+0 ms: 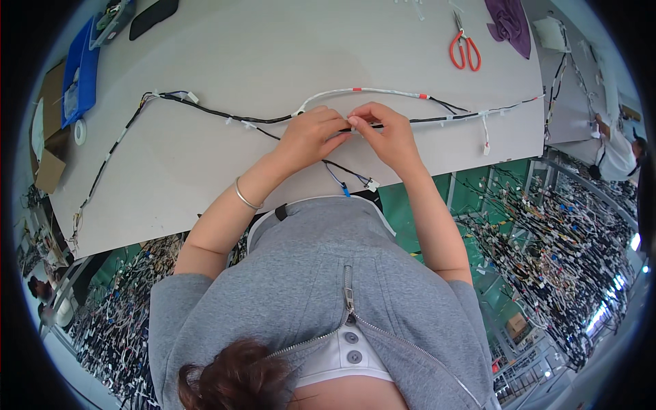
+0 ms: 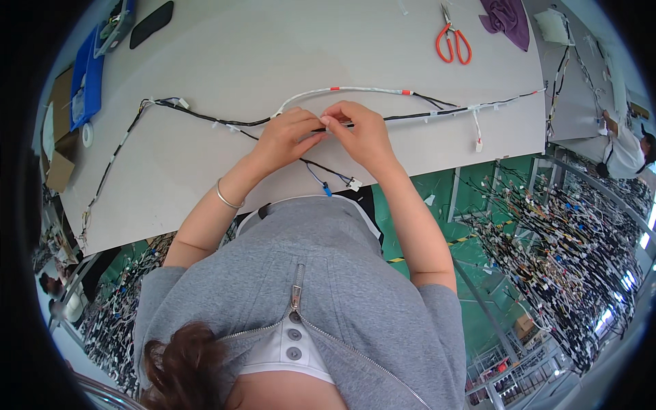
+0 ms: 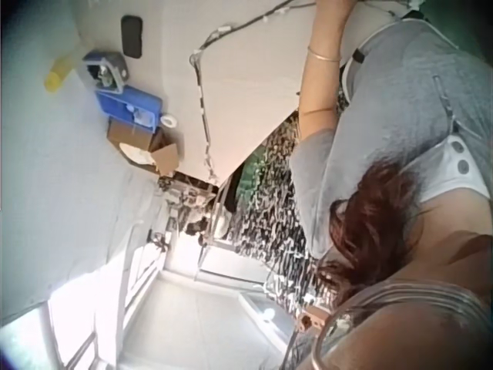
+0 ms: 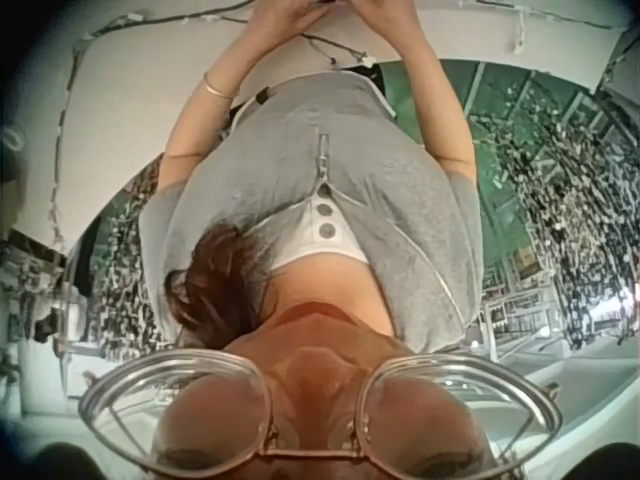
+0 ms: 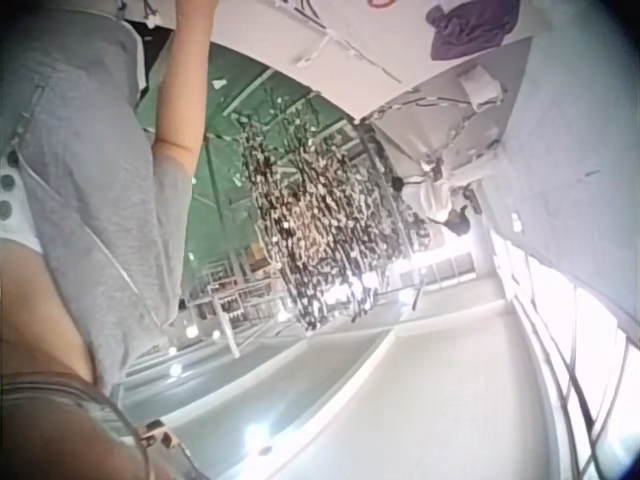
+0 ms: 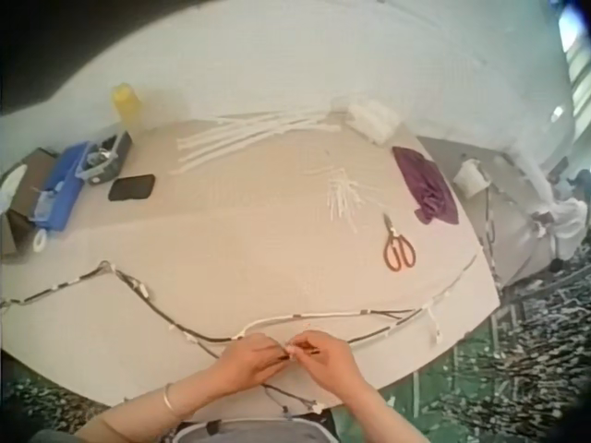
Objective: The recorder is assembling and organizing wire harnesses at a manual assembly station, including using scissors to trim components.
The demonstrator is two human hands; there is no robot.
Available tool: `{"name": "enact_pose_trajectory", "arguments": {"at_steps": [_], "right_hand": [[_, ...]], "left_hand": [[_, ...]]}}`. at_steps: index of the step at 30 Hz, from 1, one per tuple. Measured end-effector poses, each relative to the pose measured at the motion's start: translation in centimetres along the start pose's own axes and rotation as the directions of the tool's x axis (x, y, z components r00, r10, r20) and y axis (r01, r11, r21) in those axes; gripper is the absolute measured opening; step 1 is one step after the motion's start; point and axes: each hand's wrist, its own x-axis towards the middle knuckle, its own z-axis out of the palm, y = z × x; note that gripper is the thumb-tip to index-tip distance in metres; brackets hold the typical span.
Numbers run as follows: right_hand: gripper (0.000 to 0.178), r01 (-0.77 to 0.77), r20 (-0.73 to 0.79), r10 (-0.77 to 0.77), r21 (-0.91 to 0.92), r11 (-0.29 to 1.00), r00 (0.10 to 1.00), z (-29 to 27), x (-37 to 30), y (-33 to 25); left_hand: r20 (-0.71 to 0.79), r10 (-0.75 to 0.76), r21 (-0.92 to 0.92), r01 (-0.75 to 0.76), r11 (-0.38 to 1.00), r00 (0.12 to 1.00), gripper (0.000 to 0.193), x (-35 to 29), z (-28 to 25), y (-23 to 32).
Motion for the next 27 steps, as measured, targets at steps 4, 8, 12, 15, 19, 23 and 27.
{"name": "enact_pose_trajectory", "arguments": {"at_steps": [4, 8, 12, 15, 19, 23, 27], "right_hand": [[0.016, -0.101, -0.016, 0.101, 0.030, 0.994, 0.995, 0.2, 0.2, -0.4], [0.015, -0.010, -0.076, 0.025, 0.189, 0.982, 0.997, 0.1, 0.5, 0.3], [0.015, 0.001, -0.021, 0.005, 0.274, 0.962, 1.000, -0.8, 0.7, 0.8], [0.015, 0.066, 0.025, -0.073, 0.229, 0.971, 0.997, -0.9, 0.6, -0.1], [0.014, 0.054, 0.038, -0.062, 0.180, 0.982, 0.997, -0.7, -0.3, -0.2], [0.015, 0.019, 0.037, -0.024, 0.148, 0.989, 0.999, -0.3, -0.3, -0.5], [0.016, 0.094, 0.130, -0.091, -0.015, 0.995, 0.987, -0.9, -0.3, -0.1]], "left_hand": [[-0.010, 0.000, 0.012, 0.000, 1.000, 1.000, 0.017, -0.3, 0.2, -0.1], [-0.059, -0.110, -0.107, 0.103, 0.989, 0.992, 0.022, 0.0, -0.2, 0.0], [0.171, -0.308, -0.297, 0.347, 0.890, 0.936, 0.023, 1.0, -2.1, -0.2], [0.427, -0.386, -0.483, 0.567, 0.667, 0.818, 0.021, 0.9, -2.8, -1.4], [0.472, -0.218, -0.448, 0.445, 0.775, 0.854, 0.023, 1.7, -3.2, -2.8], [0.589, -0.196, -0.368, 0.476, 0.799, 0.784, 0.023, 2.0, -3.3, -3.2], [0.599, -0.257, -0.322, 0.523, 0.789, 0.758, 0.023, 1.9, -2.9, -2.9]]}}
